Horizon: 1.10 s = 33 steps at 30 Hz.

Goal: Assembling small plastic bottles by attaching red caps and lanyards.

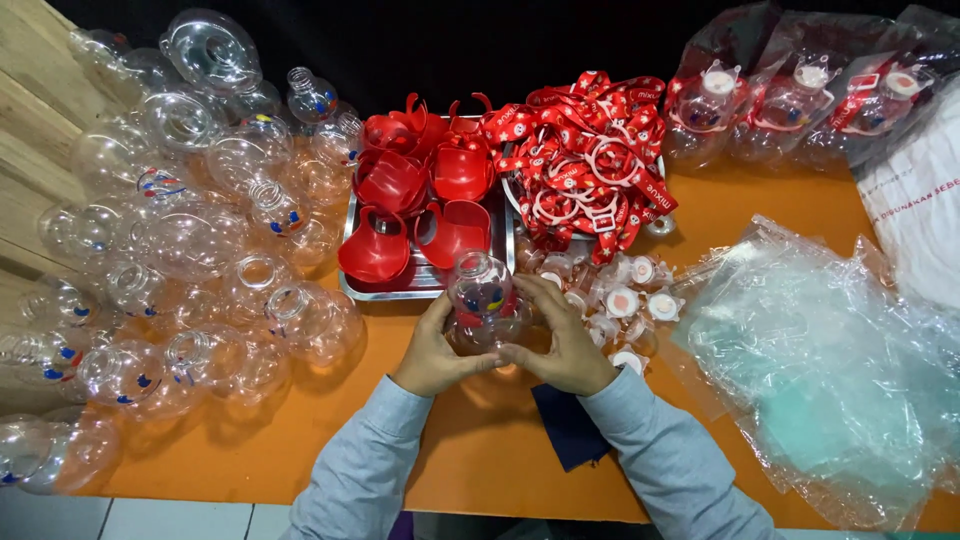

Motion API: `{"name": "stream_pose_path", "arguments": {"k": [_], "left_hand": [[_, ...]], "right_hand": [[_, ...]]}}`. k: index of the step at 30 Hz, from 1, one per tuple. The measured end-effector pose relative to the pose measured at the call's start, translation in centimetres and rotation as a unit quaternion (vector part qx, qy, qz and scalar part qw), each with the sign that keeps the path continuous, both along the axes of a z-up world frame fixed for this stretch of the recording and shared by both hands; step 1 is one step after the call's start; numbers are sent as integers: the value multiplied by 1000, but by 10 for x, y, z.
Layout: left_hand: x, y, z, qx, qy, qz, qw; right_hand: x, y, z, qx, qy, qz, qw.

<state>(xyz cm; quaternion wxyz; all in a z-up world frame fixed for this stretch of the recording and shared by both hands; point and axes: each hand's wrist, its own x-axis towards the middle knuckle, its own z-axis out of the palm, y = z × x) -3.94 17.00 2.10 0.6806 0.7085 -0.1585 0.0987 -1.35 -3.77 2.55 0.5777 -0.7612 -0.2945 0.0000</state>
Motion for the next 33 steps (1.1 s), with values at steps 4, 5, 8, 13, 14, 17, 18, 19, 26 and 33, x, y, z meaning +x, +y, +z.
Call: {"name": "stream_pose_path", "arguments": {"k": [4,5,8,13,14,17,18,19,26,33], "left_hand": [[-6,6,15,39,-25,11,999],[-9,7,20,57,-40,12,997],[-9,9,11,89,-72,13,993],[-7,5,7,117,-112,1,987],[-6,4,2,134,-119,2,984],[-9,2,-2,156,-137,-2,978],[-9,1,-1,159,-150,-8,976],[-10,1,-5,159,-150,-11,976],[-9,2,-15,177,-94,16,980],[-6,3,-9,168,-102,19,980]], "right_hand": [[-2,0,-12,20,29,-4,999],[-3,-1,-9,12,18,-6,1000],[-5,-2,-6,-4,-52,-11,999],[-4,-6,-5,-19,-170,-15,985],[-4,-8,-4,-33,-168,-18,985],[-5,-14,-3,-51,-161,-21,985],[-4,-16,-3,-55,-158,-21,986],[-4,-17,-3,-56,-157,-24,986],[4,-28,-12,-30,-170,-68,983],[12,-37,0,19,-178,-196,964]]}}
